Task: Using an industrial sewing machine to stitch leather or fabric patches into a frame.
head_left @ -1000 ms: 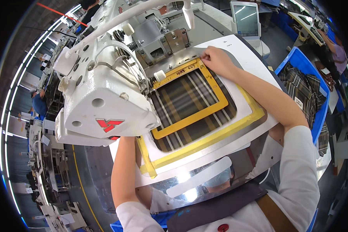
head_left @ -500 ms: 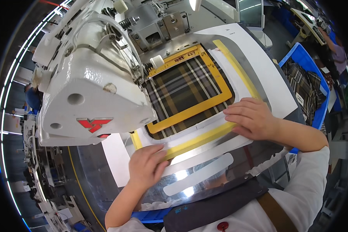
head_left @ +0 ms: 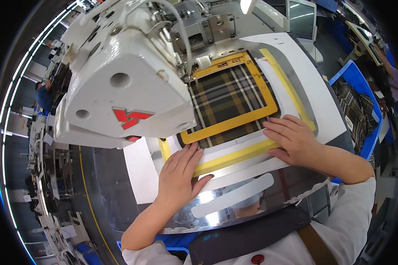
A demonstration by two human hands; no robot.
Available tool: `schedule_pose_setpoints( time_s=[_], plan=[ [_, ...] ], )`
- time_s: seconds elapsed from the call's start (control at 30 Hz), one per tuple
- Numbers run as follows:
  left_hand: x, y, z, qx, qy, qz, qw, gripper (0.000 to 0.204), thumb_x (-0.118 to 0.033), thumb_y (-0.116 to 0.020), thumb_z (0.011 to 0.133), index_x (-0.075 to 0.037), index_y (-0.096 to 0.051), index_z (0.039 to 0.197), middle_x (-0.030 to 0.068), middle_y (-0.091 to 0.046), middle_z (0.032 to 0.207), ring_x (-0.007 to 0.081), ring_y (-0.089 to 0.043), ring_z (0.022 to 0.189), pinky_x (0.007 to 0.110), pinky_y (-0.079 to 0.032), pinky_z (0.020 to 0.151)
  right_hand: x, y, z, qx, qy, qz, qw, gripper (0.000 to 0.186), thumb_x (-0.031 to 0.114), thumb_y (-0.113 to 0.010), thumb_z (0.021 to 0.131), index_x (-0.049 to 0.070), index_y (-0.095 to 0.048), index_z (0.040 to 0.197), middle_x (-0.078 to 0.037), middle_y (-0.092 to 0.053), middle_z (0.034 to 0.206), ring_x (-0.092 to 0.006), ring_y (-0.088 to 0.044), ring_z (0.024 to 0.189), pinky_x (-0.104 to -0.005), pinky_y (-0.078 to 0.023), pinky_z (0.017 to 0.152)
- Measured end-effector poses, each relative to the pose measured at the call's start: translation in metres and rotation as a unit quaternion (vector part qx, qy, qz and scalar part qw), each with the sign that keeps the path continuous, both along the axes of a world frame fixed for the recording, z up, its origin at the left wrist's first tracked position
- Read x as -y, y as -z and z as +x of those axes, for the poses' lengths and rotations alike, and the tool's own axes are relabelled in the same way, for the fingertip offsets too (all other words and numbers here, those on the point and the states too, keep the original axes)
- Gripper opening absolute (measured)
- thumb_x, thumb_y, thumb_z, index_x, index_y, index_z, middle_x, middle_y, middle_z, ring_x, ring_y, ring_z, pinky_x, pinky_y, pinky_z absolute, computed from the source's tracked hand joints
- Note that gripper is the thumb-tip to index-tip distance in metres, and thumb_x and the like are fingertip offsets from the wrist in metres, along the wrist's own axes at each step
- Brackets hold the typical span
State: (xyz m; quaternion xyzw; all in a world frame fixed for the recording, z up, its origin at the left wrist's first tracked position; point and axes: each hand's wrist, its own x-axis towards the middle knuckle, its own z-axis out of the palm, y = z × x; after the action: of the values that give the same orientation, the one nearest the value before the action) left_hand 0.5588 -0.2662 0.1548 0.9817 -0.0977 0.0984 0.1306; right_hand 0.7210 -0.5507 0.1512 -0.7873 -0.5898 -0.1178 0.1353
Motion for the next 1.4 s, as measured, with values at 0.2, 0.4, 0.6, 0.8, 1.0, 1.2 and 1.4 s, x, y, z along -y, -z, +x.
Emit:
schedule_pose_setpoints(
  time_s=[0.2,0.4,0.6,0.8,1.0,1.2,1.4],
  plan=[
    [-0.002,0.0,-0.002,0.002,-0.007,0.013,1.0,0.064,-0.035,-0.072,0.074,-0.002,-0.052,0.124,0.0167,-0.054,0.129,0.0321,-0.054,0.116,0.044,-0.041,0.098,-0.004,0.001,-0.001,-0.008,-0.006,0.003,1.0,0.043,0.03,-0.07,0.079,0.0,-0.061,0.109,-0.016,-0.061,0.117,-0.0302,-0.058,0.111,-0.0422,-0.046,0.093],
    [0.0,0.005,0.004,0.003,0.009,0.003,1.0,0.062,-0.033,-0.073,0.072,-0.003,-0.053,0.121,0.0157,-0.057,0.124,0.0345,-0.055,0.113,0.045,-0.043,0.094,0.007,0.004,-0.001,-0.037,-0.013,0.035,0.999,0.044,0.029,-0.07,0.079,-0.004,-0.06,0.106,-0.017,-0.061,0.11,-0.0329,-0.058,0.109,-0.0421,-0.047,0.093],
    [-0.005,0.009,-0.005,0.011,0.0,0.043,0.999,0.051,-0.029,-0.066,0.078,-0.003,-0.054,0.12,0.0161,-0.055,0.124,0.0341,-0.052,0.116,0.046,-0.038,0.096,-0.002,0.022,0.005,-0.014,-0.01,0.094,0.995,0.043,0.031,-0.071,0.078,0.001,-0.062,0.107,-0.014,-0.061,0.113,-0.0268,-0.059,0.106,-0.0398,-0.047,0.092],
    [0.002,0.009,-0.01,0.013,-0.038,0.033,0.999,0.044,-0.015,-0.059,0.078,-0.001,-0.055,0.119,0.017,-0.054,0.125,0.0351,-0.049,0.116,0.043,-0.036,0.099,0.121,-0.01,0.074,-0.142,0.381,0.221,0.886,0.018,0.022,-0.059,0.085,0.01,-0.069,0.095,-0.01,-0.068,0.09,-0.0279,-0.064,0.085,-0.038,-0.05,0.07],
    [0.005,0.008,0.0,0.021,-0.022,-0.002,1.0,0.041,-0.012,-0.059,0.077,-0.001,-0.057,0.116,0.0172,-0.055,0.121,0.0356,-0.05,0.115,0.043,-0.037,0.099,0.365,0.115,0.141,-0.139,0.565,0.002,0.813,0.044,0.032,-0.078,0.067,0.007,-0.068,0.102,-0.013,-0.067,0.097,-0.0295,-0.064,0.092,-0.0388,-0.051,0.08],
    [0.001,0.007,-0.003,0.004,-0.028,-0.003,1.0,0.043,-0.02,-0.061,0.079,0.0,-0.056,0.117,0.0174,-0.054,0.122,0.0359,-0.049,0.117,0.045,-0.036,0.098,0.338,0.098,0.136,-0.043,0.558,-0.045,0.827,0.018,0.023,-0.067,0.078,0.009,-0.07,0.088,-0.009,-0.065,0.091,-0.0283,-0.063,0.079,-0.04,-0.05,0.067],
    [0.0,0.006,-0.006,0.028,-0.036,-0.007,0.999,0.04,-0.018,-0.064,0.078,-0.003,-0.058,0.114,0.0162,-0.057,0.119,0.0352,-0.052,0.113,0.044,-0.04,0.095,0.284,0.062,0.119,0.158,0.472,0.1,0.862,0.017,0.018,-0.056,0.087,0.005,-0.066,0.091,-0.011,-0.064,0.089,-0.0306,-0.061,0.086,-0.0423,-0.047,0.077]
  ],
)
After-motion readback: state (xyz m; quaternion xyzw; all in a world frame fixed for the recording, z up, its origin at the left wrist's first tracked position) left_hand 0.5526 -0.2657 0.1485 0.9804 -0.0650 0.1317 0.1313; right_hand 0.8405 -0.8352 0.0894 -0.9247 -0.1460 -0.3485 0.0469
